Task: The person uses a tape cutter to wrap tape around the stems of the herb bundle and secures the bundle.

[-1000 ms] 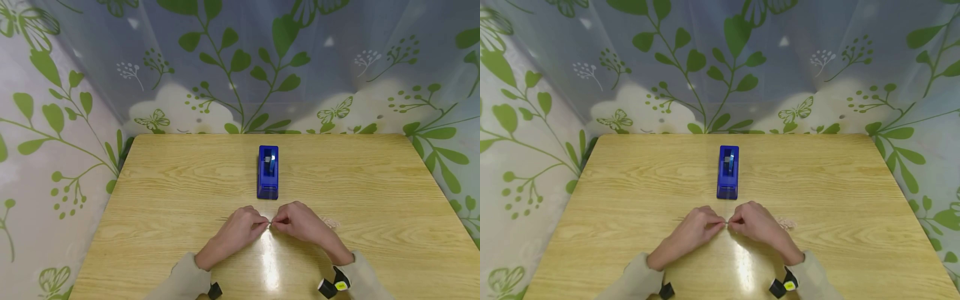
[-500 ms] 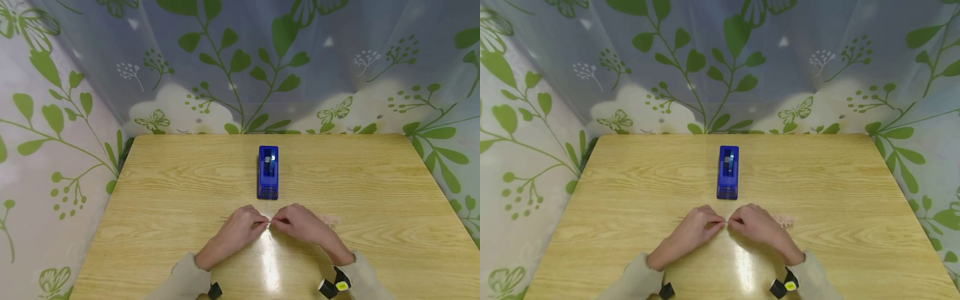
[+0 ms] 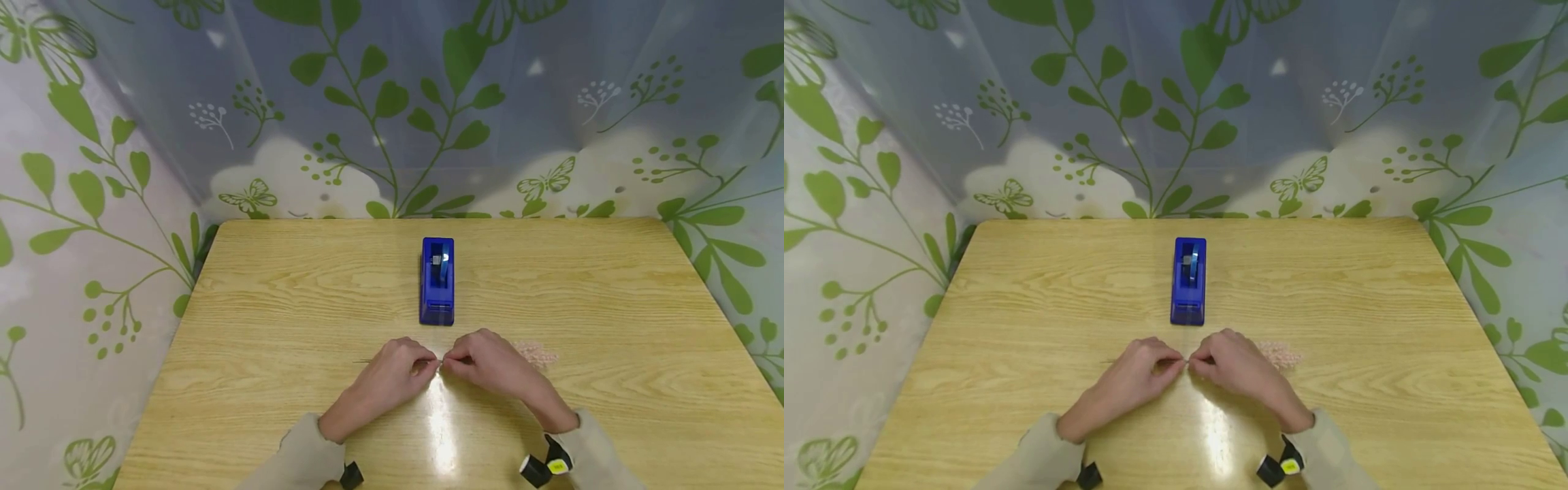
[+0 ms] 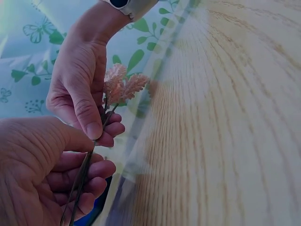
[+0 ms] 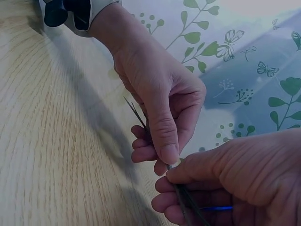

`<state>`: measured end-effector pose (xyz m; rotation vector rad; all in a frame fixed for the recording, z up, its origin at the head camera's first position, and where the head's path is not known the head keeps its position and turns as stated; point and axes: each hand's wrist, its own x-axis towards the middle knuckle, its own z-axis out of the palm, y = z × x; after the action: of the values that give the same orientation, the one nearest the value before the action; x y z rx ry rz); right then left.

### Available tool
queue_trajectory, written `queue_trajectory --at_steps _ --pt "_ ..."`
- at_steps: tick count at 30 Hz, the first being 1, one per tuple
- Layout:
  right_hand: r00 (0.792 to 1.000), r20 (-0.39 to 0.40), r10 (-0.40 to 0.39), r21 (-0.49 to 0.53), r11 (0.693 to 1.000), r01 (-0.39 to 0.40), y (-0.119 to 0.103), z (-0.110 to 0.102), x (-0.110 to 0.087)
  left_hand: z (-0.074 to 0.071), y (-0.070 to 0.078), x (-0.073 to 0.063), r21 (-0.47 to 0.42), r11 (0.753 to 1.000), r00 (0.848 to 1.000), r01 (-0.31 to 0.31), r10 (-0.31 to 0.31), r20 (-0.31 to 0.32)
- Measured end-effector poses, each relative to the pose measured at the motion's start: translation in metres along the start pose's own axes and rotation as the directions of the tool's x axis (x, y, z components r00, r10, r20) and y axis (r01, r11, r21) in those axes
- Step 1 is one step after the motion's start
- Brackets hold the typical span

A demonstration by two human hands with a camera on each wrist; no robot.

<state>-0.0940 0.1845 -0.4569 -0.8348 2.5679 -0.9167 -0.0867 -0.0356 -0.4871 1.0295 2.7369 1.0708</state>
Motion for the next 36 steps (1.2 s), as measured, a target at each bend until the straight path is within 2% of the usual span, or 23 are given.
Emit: queue_trajectory --at_steps 7,15,24,36 --pt "1.0 -0.017 -0.016 -0.099 0.995 0.014 -0.0023 0.0026 0.001 0.0011 -0.0006 0.0001 0.034 0.999 1.0 0.003 -0.003 -0.01" --pt "1.0 -0.021 -0.018 -0.112 0.994 0.016 -0.0031 0.0023 0.0009 0.0021 -0.0038 -0.0012 0.019 0.999 0.998 -0.044 0.045 -0.046" --pt "0.998 0.069 -0.002 -0.068 0.998 0.007 -0.0032 0.0049 0.0 0.0017 -0.0051 -0.0031 0.011 0.999 0.998 -0.04 0.041 -0.054" --pt "0.999 -0.015 -0.03 -0.105 0.994 0.028 -0.0014 0.0066 0.0004 0.0023 -0.0043 -0.0026 0.007 0.999 0.996 -0.051 0.051 -0.079"
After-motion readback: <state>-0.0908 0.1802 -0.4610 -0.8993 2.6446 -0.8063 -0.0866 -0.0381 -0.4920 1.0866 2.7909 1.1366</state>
